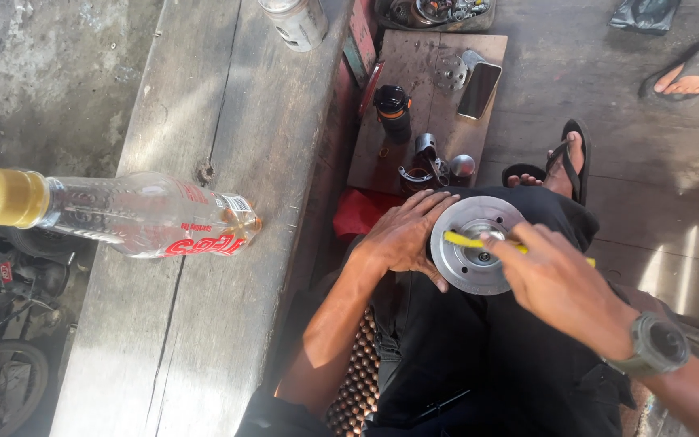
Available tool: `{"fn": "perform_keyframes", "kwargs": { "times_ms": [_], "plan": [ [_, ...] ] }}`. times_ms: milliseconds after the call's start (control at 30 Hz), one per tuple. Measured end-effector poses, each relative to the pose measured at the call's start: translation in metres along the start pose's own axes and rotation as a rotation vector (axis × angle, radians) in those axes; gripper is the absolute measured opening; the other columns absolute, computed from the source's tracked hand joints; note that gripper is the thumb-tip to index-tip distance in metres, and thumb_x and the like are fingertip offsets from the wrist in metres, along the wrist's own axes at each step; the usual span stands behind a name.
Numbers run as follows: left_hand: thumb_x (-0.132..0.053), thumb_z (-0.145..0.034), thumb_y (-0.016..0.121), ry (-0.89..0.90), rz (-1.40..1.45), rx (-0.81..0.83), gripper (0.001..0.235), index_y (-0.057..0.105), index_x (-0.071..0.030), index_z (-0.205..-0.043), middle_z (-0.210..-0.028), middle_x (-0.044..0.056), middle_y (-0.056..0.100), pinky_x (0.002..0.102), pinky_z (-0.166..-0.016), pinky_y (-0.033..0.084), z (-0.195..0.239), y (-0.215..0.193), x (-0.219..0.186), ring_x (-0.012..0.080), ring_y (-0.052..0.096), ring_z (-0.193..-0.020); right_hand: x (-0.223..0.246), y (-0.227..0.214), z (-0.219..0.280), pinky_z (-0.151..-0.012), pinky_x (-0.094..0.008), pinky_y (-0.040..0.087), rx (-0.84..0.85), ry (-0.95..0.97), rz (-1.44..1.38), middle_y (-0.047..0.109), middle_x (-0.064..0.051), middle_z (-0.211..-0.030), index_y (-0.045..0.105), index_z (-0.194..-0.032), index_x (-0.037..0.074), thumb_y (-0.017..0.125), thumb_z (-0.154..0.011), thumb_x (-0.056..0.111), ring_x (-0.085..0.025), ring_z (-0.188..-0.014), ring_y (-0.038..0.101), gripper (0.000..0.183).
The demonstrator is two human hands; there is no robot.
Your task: Cleaning a metal engine component using a small brush and cleaning liquid at a workbench.
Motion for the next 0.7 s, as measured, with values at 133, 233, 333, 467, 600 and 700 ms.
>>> {"fn": "perform_keyframes", "kwargs": {
  "times_ms": [133, 233, 333, 467, 600, 700],
  "plan": [
    [-0.07, -0.039, 0.089, -0.026, -0.009, 0.003, 0.15, 0.017, -0.021, -0.16, -0.169, 0.008, 0.024, 0.059, -0.113, 0.034, 0.0, 0.001, 0.0, 0.038, 0.016, -0.157, -0.018, -0.005, -0.001, -0.064, -0.042, 0.046, -0.053, 0.069, 0.057, 0.051, -0.007, -0.086, 0.064, -0.133, 0.008, 0.051, -0.096, 0.0, -0.027, -0.069, 0.048, 0.04],
    [-0.072, -0.039, 0.087, -0.005, -0.007, -0.002, 0.149, 0.018, -0.021, -0.161, -0.169, 0.009, 0.025, 0.059, -0.114, 0.033, -0.001, 0.002, 0.001, 0.0388, 0.016, -0.157, -0.013, -0.005, -0.001, -0.062, -0.042, 0.045, -0.131, 0.041, 0.137, 0.052, -0.007, -0.084, 0.064, -0.135, 0.005, 0.054, -0.094, -0.002, -0.027, -0.067, 0.047, 0.043],
    [-0.073, -0.04, 0.087, 0.0, -0.017, 0.0, 0.149, 0.017, -0.02, -0.161, -0.17, 0.01, 0.024, 0.058, -0.115, 0.031, -0.002, 0.003, 0.003, 0.0398, 0.014, -0.157, -0.004, -0.001, -0.003, -0.064, -0.041, 0.046, 0.0, -0.026, -0.06, 0.057, -0.006, -0.093, 0.064, -0.131, 0.006, 0.053, -0.094, 0.0, -0.024, -0.07, 0.05, 0.039],
    [-0.072, -0.038, 0.089, -0.003, -0.032, -0.005, 0.152, 0.017, -0.02, -0.161, -0.169, 0.009, 0.026, 0.056, -0.116, 0.032, -0.002, 0.004, 0.003, 0.0384, 0.016, -0.157, -0.025, -0.002, -0.002, -0.071, -0.04, 0.048, -0.066, 0.006, 0.136, 0.061, -0.004, -0.096, 0.066, -0.133, 0.009, 0.056, -0.089, -0.001, -0.026, -0.078, 0.055, 0.046],
    [-0.076, -0.038, 0.084, -0.008, -0.022, 0.01, 0.151, 0.015, -0.021, -0.161, -0.17, 0.008, 0.023, 0.06, -0.112, 0.034, -0.003, 0.005, 0.005, 0.039, 0.015, -0.157, -0.031, -0.006, -0.004, -0.079, -0.043, 0.051, -0.11, 0.035, 0.105, 0.063, -0.006, -0.095, 0.065, -0.125, 0.004, 0.05, -0.095, 0.001, -0.028, -0.083, 0.058, 0.034],
    [-0.07, -0.036, 0.091, -0.03, -0.026, 0.016, 0.154, 0.016, -0.021, -0.161, -0.17, 0.007, 0.023, 0.057, -0.116, 0.03, -0.003, 0.002, 0.002, 0.0374, 0.014, -0.157, -0.001, 0.002, -0.008, -0.064, -0.039, 0.046, -0.074, -0.082, 0.028, 0.059, -0.006, -0.092, 0.067, -0.118, 0.002, 0.056, -0.096, 0.001, -0.022, -0.072, 0.052, 0.025]
  ]
}}
Point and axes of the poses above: each hand's wrist, its own z-axis away from the middle knuckle, its own y-axis out of the palm, x = y × z, the point moved 3 cm from there along -z, towards the middle knuckle
